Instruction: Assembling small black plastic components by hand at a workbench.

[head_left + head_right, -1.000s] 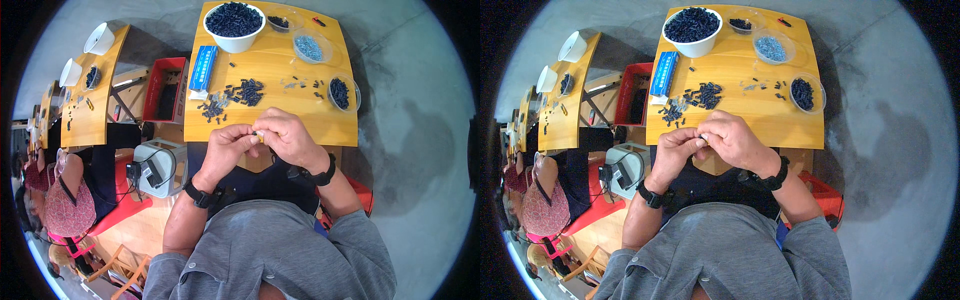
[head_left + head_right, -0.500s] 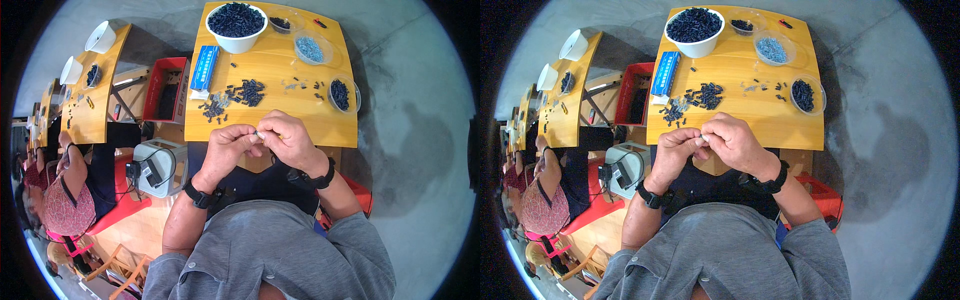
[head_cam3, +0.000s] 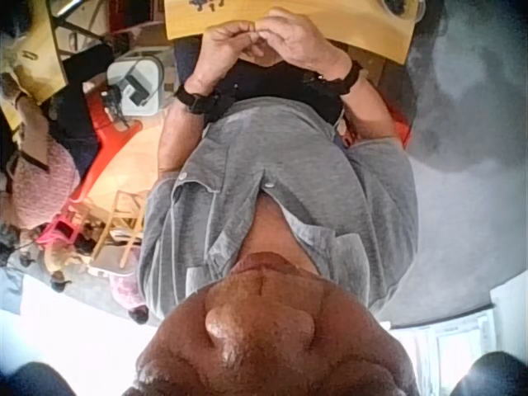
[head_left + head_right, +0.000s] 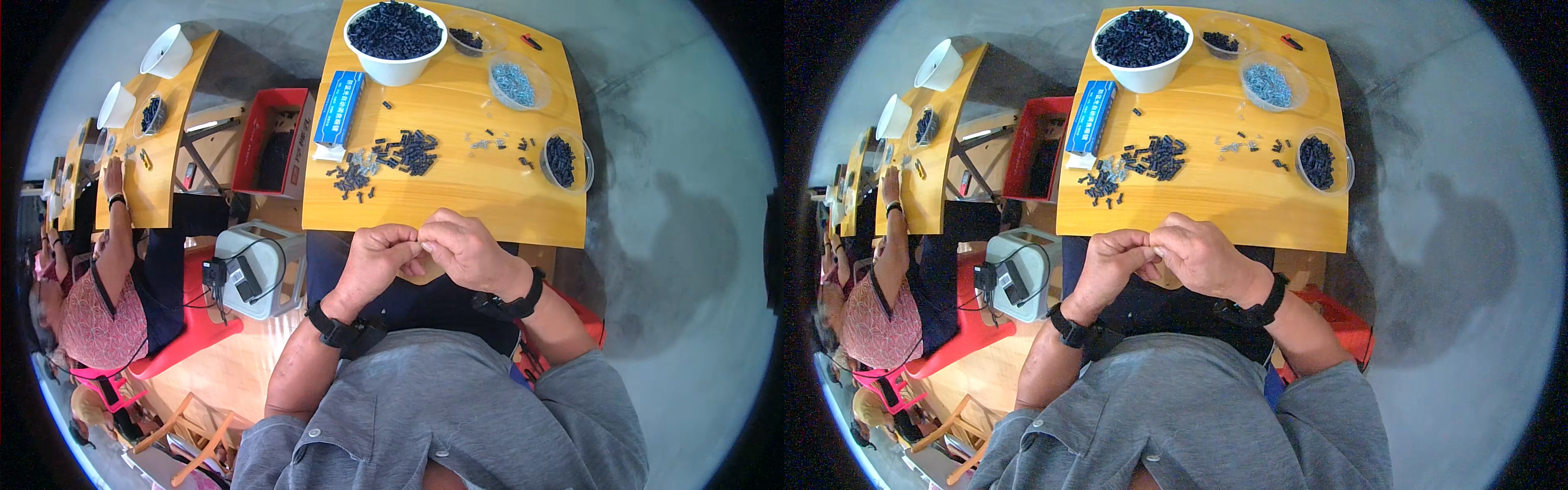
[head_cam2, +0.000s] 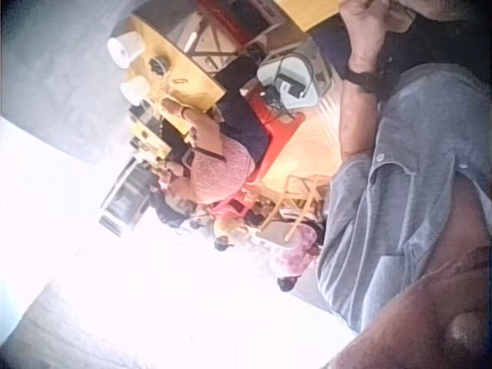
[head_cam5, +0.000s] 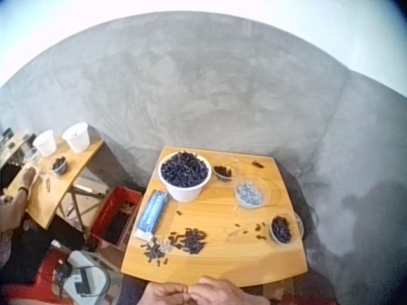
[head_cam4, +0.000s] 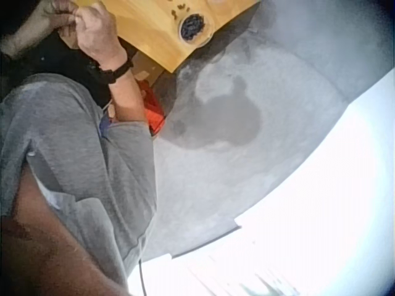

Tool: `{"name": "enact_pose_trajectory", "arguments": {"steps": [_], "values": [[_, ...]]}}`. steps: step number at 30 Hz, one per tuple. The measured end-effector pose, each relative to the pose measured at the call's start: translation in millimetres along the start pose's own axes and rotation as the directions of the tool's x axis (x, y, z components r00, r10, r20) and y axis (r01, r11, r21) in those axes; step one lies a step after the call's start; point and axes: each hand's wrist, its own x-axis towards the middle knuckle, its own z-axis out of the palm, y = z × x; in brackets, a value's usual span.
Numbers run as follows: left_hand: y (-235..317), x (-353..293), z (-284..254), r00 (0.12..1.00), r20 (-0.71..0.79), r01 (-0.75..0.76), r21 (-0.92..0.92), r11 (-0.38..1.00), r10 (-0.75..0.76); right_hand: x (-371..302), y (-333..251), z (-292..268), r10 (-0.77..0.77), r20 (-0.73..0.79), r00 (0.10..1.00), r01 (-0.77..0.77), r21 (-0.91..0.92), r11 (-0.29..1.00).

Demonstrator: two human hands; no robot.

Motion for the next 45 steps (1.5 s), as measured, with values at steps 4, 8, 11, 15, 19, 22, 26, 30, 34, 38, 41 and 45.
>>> {"name": "enact_pose_trajectory", "arguments": {"steps": [4,8,11,15,19,22,26,30,34,38,41,45], "values": [[3.4,1.7,1.4,0.999,-0.033,-0.006,-0.070,0.998,0.004,13.6,9.9,-6.3,0.068,0.050,0.996,-0.073,0.108,0.992],[5.5,5.0,1.8,0.996,-0.051,-0.076,-0.122,0.990,0.071,38.2,60.0,7.6,0.174,-0.112,0.978,-0.180,-0.045,0.983],[2.5,2.8,0.4,0.995,-0.051,-0.090,-0.108,0.990,0.085,50.5,72.2,17.9,0.217,-0.145,0.965,-0.259,-0.428,0.866],[-3.7,1.6,-4.3,0.993,-0.074,-0.095,-0.099,0.991,0.088,56.8,87.0,28.1,0.224,-0.110,0.968,-0.248,-0.505,0.827],[-8.3,3.8,-6.1,0.991,-0.095,-0.102,-0.122,0.987,0.091,63.3,89.1,33.1,0.291,-0.073,0.954,-0.278,-0.580,0.766],[-9.2,5.7,-7.6,0.994,-0.064,-0.092,-0.124,0.988,0.085,65.1,93.0,36.5,0.312,-0.064,0.948,-0.283,-0.619,0.733],[-7.4,7.2,-9.1,0.990,-0.093,-0.117,-0.127,0.985,0.105,66.5,92.2,39.4,0.321,-0.101,0.942,-0.312,-0.618,0.722],[-2.4,9.0,-10.1,0.981,-0.147,-0.148,-0.156,0.977,0.125,62.0,92.7,34.9,0.258,-0.180,0.949,-0.314,-0.592,0.742],[-4.7,11.5,-11.6,0.981,-0.162,-0.134,-0.159,0.978,0.108,57.3,95.3,27.1,0.200,-0.233,0.952,-0.283,-0.414,0.865],[-3.0,10.4,-8.8,0.974,-0.170,-0.172,-0.146,0.974,0.147,49.1,72.0,13.1,0.545,-0.150,0.825,-0.503,0.244,0.829],[4.7,8.7,-5.3,0.967,-0.167,-0.218,-0.144,0.965,0.193,40.9,55.5,7.5,0.532,-0.184,0.826,-0.369,0.537,0.759],[14.7,5.8,-0.7,0.959,-0.150,-0.262,-0.143,0.954,0.241,31.6,31.2,-5.7,0.465,-0.161,0.871,-0.319,0.535,0.783]]}}
